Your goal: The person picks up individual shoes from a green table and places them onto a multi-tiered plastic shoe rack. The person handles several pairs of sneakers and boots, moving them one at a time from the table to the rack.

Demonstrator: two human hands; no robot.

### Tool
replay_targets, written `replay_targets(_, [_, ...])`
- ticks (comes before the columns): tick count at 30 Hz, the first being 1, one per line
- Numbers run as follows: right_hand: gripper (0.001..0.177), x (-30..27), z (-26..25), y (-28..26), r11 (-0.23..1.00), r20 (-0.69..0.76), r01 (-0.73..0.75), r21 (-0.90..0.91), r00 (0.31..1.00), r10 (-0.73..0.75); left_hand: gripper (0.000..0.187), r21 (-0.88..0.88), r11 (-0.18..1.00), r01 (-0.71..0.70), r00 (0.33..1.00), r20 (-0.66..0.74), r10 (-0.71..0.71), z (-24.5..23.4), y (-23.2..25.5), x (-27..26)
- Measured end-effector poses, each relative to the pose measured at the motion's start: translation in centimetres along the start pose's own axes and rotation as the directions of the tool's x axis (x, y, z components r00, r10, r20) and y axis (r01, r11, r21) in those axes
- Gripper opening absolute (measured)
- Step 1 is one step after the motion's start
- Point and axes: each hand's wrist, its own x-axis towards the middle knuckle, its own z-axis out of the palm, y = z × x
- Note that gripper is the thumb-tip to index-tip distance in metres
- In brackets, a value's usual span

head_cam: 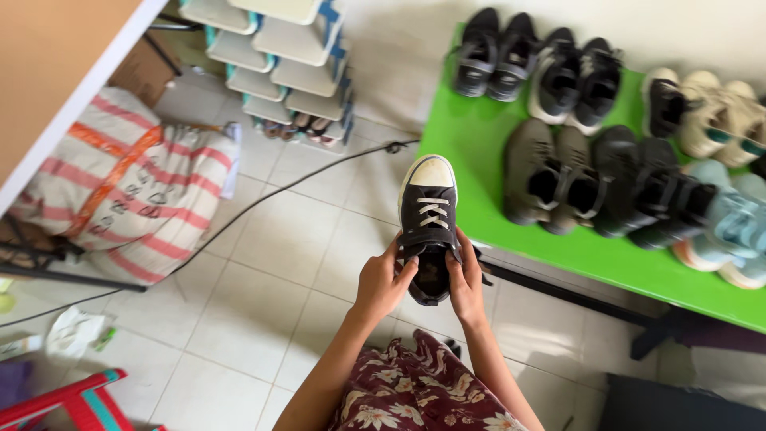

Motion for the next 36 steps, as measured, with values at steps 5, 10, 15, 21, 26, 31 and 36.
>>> replay_targets(5, [0.055,1.7,6.6,0.3,0.999,0.054,-0.039,0.0,0.998,0.039,0.056,-0.047,0.999,-0.02,0.998,-0.055,0.018,-5.8,-3.0,0.7])
replay_targets(10, [0.055,5.6,11.4,0.1,0.998,0.107,-0.062,-0.018,0.992,0.064,0.059,-0.072,0.997,0.003,0.996,-0.092,-0.009,-10.0,-5.1,3.7])
replay_targets(15, [0.052,12.0,16.3,0.2,0.999,0.151,0.015,-0.048,0.989,-0.007,0.063,-0.098,0.995,0.019,0.991,-0.126,-0.032,-14.3,-6.6,8.9])
replay_targets(21, [0.049,21.9,23.4,0.0,0.999,0.187,0.037,-0.014,0.982,-0.034,0.071,-0.189,0.98,0.06,0.979,-0.18,-0.094,-20.2,-7.5,16.8])
replay_targets(26, [0.05,30.7,28.5,0.5,0.998,0.228,0.061,0.028,0.971,-0.066,0.077,-0.286,0.957,0.039,0.972,-0.211,-0.103,-23.8,-9.5,24.1])
replay_targets(31, [0.051,37.6,33.7,0.6,0.997,0.282,0.057,0.05,0.957,-0.069,0.076,-0.416,0.899,-0.136,0.948,-0.319,-0.004,-26.6,-12.2,28.9])
replay_targets(36, [0.052,42.9,39.8,1.0,0.999,0.301,0.047,0.026,0.952,-0.053,0.083,-0.344,0.909,-0.235,0.923,-0.371,0.099,-30.9,-14.6,32.7])
